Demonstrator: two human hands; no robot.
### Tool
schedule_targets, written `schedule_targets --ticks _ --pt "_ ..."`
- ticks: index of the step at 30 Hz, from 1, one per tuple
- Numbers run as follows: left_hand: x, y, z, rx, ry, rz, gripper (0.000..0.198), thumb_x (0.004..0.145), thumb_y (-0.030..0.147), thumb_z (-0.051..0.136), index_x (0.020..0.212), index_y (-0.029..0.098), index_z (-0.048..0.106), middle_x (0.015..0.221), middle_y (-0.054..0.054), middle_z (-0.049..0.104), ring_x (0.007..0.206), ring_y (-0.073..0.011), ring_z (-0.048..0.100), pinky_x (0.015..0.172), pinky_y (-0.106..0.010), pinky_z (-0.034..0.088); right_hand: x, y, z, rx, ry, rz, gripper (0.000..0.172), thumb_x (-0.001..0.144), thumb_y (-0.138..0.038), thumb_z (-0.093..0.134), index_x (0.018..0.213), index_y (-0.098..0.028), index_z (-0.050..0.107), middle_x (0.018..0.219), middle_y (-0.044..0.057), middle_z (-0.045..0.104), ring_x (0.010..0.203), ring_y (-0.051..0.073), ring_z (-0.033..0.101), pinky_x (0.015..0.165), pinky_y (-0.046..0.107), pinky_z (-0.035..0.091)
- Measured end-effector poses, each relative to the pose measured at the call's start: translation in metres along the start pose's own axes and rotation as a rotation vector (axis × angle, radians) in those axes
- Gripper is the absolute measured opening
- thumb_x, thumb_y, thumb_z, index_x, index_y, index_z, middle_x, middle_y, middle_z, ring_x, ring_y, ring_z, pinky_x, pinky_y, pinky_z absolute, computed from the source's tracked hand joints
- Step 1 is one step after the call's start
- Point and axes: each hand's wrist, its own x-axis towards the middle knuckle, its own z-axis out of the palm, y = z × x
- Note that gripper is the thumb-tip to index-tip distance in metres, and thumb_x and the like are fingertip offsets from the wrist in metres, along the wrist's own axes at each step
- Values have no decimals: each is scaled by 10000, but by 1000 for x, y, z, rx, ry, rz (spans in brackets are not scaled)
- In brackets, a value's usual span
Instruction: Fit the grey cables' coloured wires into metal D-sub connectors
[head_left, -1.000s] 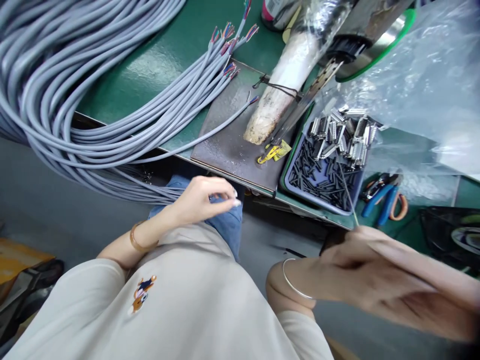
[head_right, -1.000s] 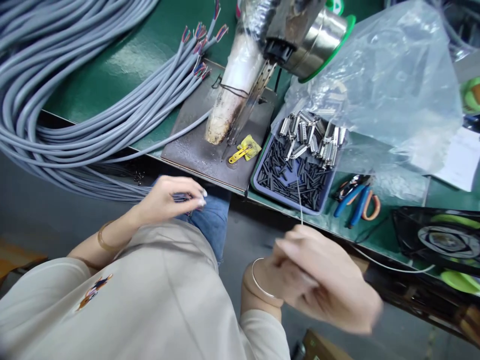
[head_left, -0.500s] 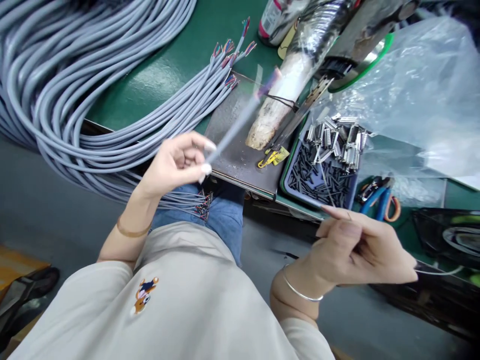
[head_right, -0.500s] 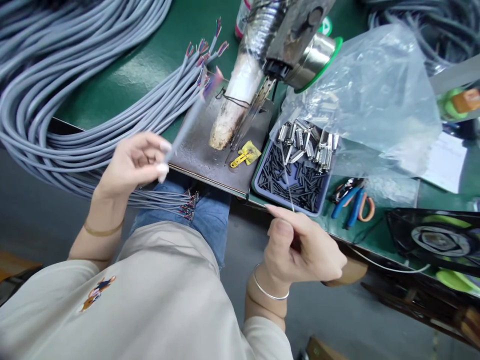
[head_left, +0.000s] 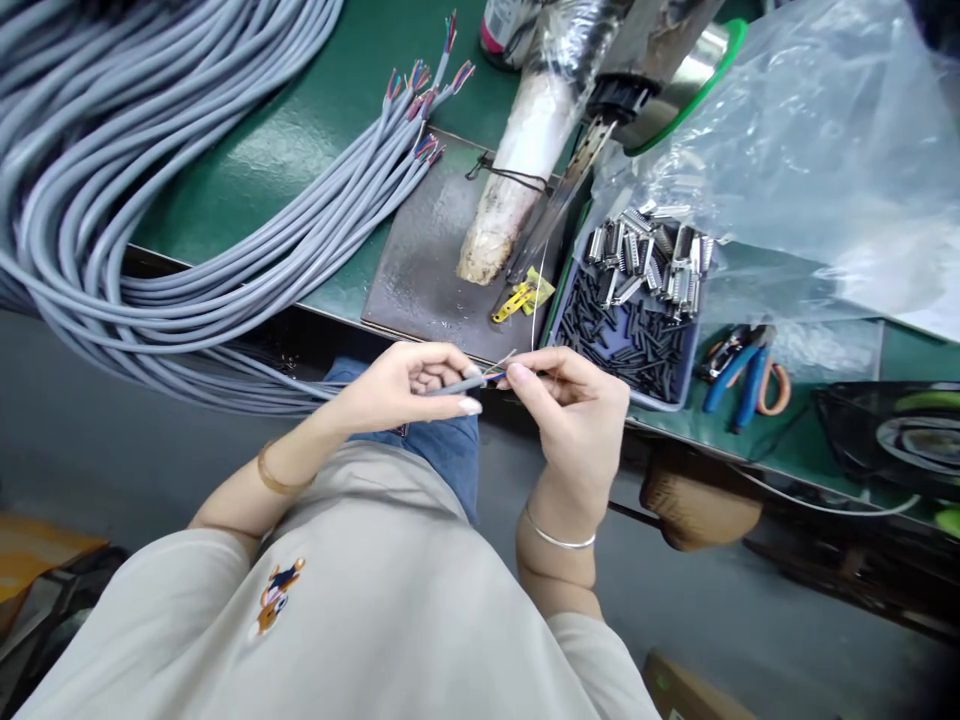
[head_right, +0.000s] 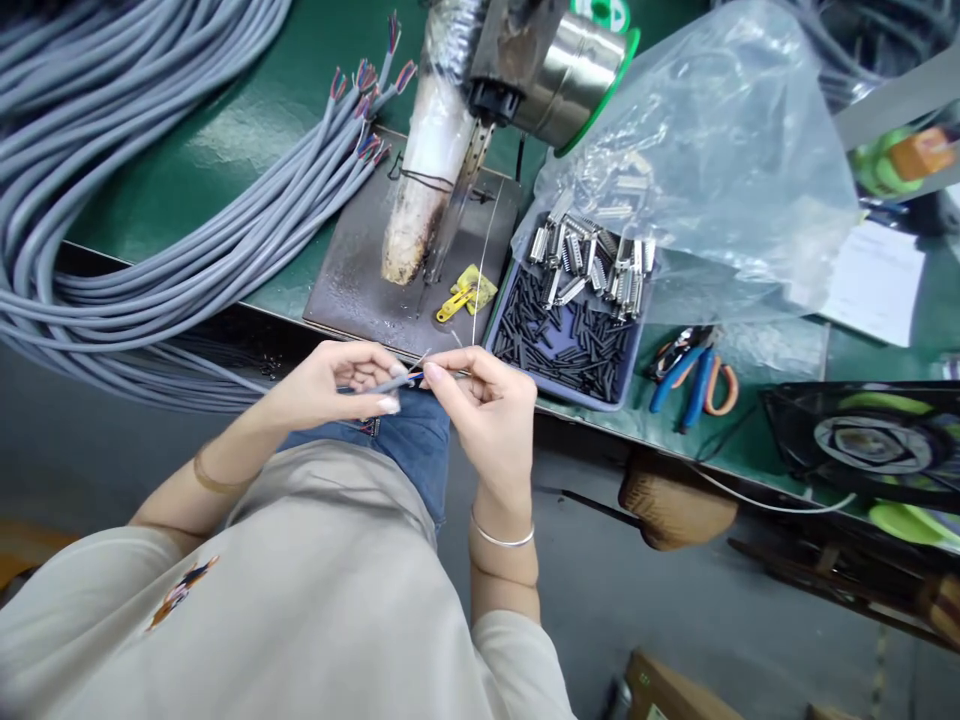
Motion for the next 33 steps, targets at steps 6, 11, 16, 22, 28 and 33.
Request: schedule_targets --ticks 6,11,16,22,28,33 --pt "15 -6 28 -188 291 49 390 693 413 894 823 118 676 646 -16 702 427 -37 491 401 -173 366 -3 6 4 -70 262 -69 119 903 -319 693 921 -232 773 779 13 728 631 111 622 465 219 378" --pt "9 -9 20 -174 284 -5 462 786 426 824 1091 136 633 654 2 716 346 -28 444 341 -175 309 -2 12 5 -70 116 -26 112 889 -287 699 830 -207 751 770 -3 698 511 64 453 451 239 277" --pt "6 -12 18 -162 255 1 412 835 388 786 1118 168 584 650 34 696 342 -17 435 339 -154 307 -2 14 10 -86 81 -36 112 904 -279 685 853 -198 743 753 -28 640 481 37 314 462 247 218" --pt "10 -10 21 -206 294 -25 453 721 442 875 910 144 591 629 11 707 363 -21 454 358 -155 356 -3 13 12 -74 58 -19 121 905 -292 685 850 -194 729 787 -20 640 488 34 304 461 242 210" --pt "14 -10 22 -182 298 -13 442 695 439 889 876 138 621 627 9 696 392 -30 458 370 -166 360 0 15 14 -39 43 28 123 871 -300 699 825 -187 721 791 -11 658 474 29 319 439 230 217" --pt "12 -19 21 19 343 162 291 784 356 827 919 133 700 768 -13 719 492 -35 473 455 -183 375 0 17 12 16 52 61 111 843 -308 723 819 -199 731 783 -7 675 502 54 444 439 216 286"
